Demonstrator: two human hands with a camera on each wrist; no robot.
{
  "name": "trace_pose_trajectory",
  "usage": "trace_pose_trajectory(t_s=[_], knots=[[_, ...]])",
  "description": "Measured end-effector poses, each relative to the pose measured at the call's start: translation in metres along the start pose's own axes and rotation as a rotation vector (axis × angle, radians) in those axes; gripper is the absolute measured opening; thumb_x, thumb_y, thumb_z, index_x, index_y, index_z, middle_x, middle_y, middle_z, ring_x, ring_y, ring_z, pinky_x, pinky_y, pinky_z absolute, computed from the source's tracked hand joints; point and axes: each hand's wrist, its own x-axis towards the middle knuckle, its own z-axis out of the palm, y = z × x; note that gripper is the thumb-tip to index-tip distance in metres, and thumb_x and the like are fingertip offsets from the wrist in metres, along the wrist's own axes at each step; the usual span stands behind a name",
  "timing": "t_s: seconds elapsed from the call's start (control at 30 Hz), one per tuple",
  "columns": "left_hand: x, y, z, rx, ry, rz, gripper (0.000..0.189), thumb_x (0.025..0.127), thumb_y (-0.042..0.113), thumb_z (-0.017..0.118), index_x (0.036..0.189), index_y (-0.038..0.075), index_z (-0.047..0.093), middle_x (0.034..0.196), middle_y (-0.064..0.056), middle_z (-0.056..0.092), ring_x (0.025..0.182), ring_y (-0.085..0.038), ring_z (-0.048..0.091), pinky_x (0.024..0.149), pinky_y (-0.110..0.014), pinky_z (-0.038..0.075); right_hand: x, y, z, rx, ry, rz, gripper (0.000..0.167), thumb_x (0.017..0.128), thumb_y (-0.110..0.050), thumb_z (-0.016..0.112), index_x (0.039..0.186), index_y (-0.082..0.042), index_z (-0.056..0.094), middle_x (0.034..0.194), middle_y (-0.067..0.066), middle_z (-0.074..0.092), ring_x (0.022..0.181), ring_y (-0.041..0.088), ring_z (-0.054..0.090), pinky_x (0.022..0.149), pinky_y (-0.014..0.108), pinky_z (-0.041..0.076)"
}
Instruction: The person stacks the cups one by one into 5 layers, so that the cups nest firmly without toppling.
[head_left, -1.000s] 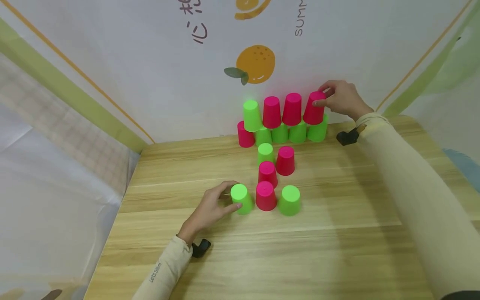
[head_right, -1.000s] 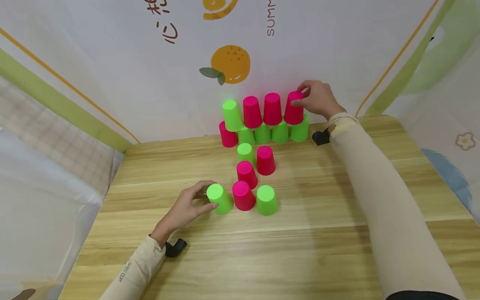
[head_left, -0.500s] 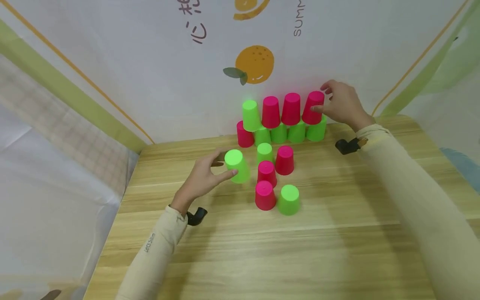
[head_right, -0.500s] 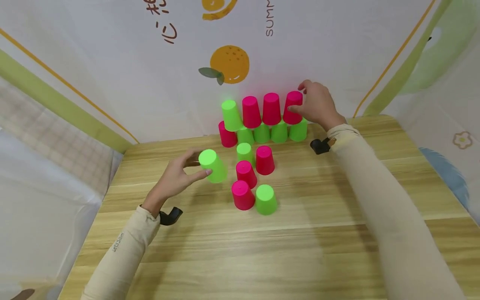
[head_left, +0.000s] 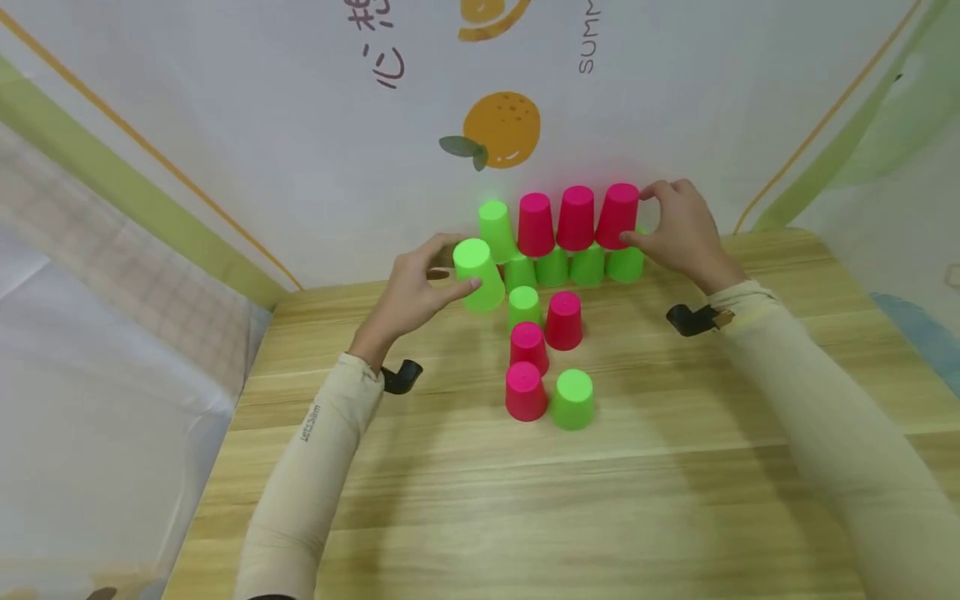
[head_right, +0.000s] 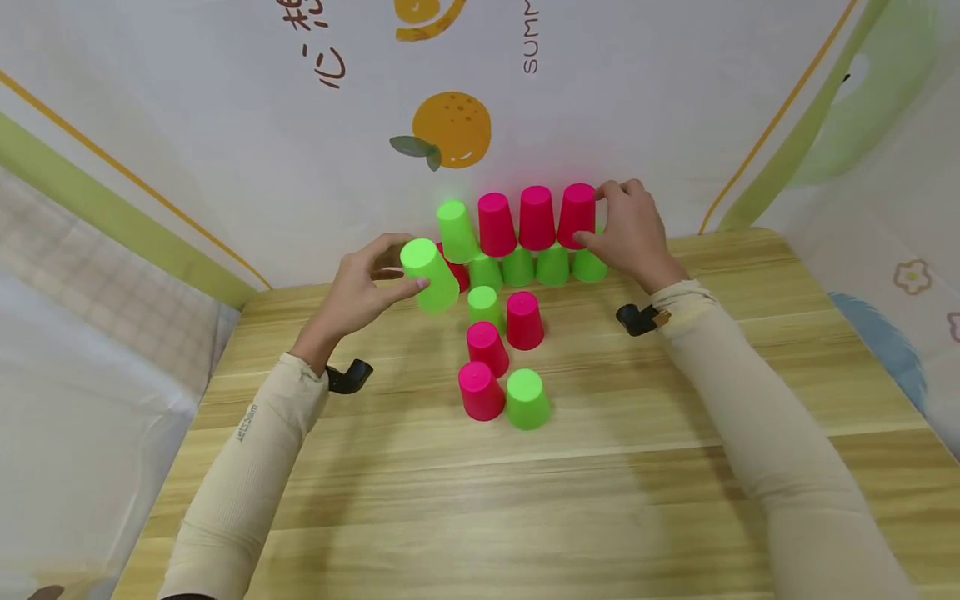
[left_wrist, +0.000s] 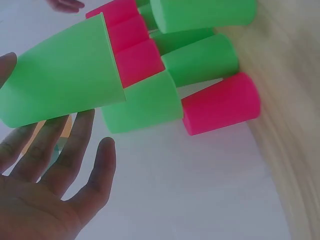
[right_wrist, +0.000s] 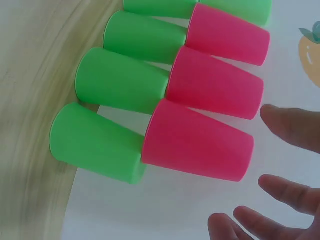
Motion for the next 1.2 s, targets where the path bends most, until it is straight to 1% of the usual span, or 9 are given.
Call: trace_pose_trajectory(t_s=[0.17, 0.33, 0.43, 0.57, 0.7, 0.83, 0.93, 1.07, 1.2], knots=[[0.014, 0.004, -0.004, 0.000, 0.020, -0.003, 0.052, 0.089, 0.026, 0.077, 0.137, 0.018, 0.058, 0.125, -0.008, 0.071, 0.115, -0.023, 0.067, 0.102, -0.046, 0.054, -0.014, 0.000, 0.005, 0.028, 0.014, -0.040, 0.059, 0.089, -0.023, 0.072, 0.134, 0.009, 0.049, 0.138, 0.033, 0.045, 0.121, 0.047, 0.046, 0.099, 0.062, 0.044], [0.027, 0.010, -0.006, 0.003, 0.039, -0.003, 0.052, 0.089, 0.028, 0.076, 0.137, 0.019, 0.058, 0.126, -0.007, 0.071, 0.116, -0.023, 0.066, 0.103, -0.046, 0.053, -0.036, -0.006, 0.017, 0.052, 0.011, -0.151, 0.051, 0.085, -0.018, 0.077, 0.125, 0.007, 0.056, 0.128, 0.030, 0.054, 0.111, 0.046, 0.058, 0.091, 0.058, 0.051], [0.036, 0.012, -0.007, 0.008, 0.047, 0.001, 0.052, 0.089, 0.028, 0.076, 0.137, 0.019, 0.058, 0.126, -0.007, 0.070, 0.117, -0.022, 0.066, 0.103, -0.046, 0.052, -0.047, -0.008, 0.026, 0.086, -0.054, -0.253, 0.047, 0.085, -0.017, 0.079, 0.123, 0.003, 0.060, 0.124, 0.025, 0.061, 0.108, 0.043, 0.064, 0.086, 0.054, 0.057], [0.047, 0.013, -0.006, 0.012, 0.062, 0.003, 0.052, 0.090, 0.029, 0.075, 0.137, 0.019, 0.057, 0.127, -0.005, 0.069, 0.116, -0.019, 0.065, 0.101, -0.042, 0.052, -0.062, -0.008, 0.037, 0.139, -0.188, -0.372, 0.047, 0.084, -0.017, 0.080, 0.125, 0.000, 0.062, 0.123, 0.017, 0.067, 0.106, 0.035, 0.068, 0.080, 0.047, 0.062], [0.058, 0.015, -0.006, 0.021, 0.087, 0.012, 0.052, 0.091, 0.029, 0.074, 0.138, 0.018, 0.056, 0.127, -0.006, 0.069, 0.116, -0.019, 0.065, 0.100, -0.040, 0.053, -0.079, -0.011, 0.047, 0.176, -0.294, -0.436, 0.048, 0.083, -0.018, 0.082, 0.124, -0.002, 0.064, 0.118, 0.013, 0.070, 0.104, 0.028, 0.069, 0.078, 0.041, 0.063], [0.070, 0.017, -0.005, 0.027, 0.125, 0.024, 0.052, 0.091, 0.029, 0.073, 0.139, 0.017, 0.056, 0.125, -0.006, 0.069, 0.115, -0.018, 0.065, 0.100, -0.037, 0.054, -0.091, -0.014, 0.056, 0.232, -0.404, -0.466, 0.048, 0.082, -0.023, 0.084, 0.123, -0.006, 0.064, 0.118, 0.009, 0.070, 0.106, 0.027, 0.068, 0.079, 0.037, 0.063], [0.080, 0.018, -0.003, 0.005, 0.155, 0.020, 0.053, 0.092, 0.029, 0.073, 0.140, 0.018, 0.055, 0.127, -0.005, 0.068, 0.117, -0.018, 0.064, 0.101, -0.034, 0.054, -0.098, -0.015, 0.061, 0.279, -0.471, -0.483, 0.052, 0.079, -0.025, 0.086, 0.123, -0.008, 0.063, 0.121, 0.008, 0.069, 0.107, 0.028, 0.067, 0.081, 0.036, 0.062], [0.093, 0.019, 0.004, -0.046, 0.194, 0.003, 0.054, 0.092, 0.028, 0.073, 0.141, 0.017, 0.053, 0.131, -0.005, 0.065, 0.120, -0.019, 0.062, 0.101, -0.030, 0.054, -0.104, -0.016, 0.067, 0.329, -0.528, -0.485, 0.055, 0.077, -0.023, 0.088, 0.124, -0.009, 0.063, 0.123, 0.011, 0.068, 0.107, 0.025, 0.067, 0.083, 0.035, 0.060], [0.104, 0.022, 0.011, -0.044, 0.219, 0.004, 0.056, 0.093, 0.028, 0.072, 0.143, 0.015, 0.051, 0.133, -0.006, 0.064, 0.121, -0.018, 0.061, 0.102, -0.028, 0.053, -0.107, -0.015, 0.075, 0.367, -0.555, -0.460, 0.054, 0.078, -0.019, 0.087, 0.124, -0.005, 0.063, 0.120, 0.009, 0.069, 0.107, 0.023, 0.066, 0.084, 0.033, 0.060]])
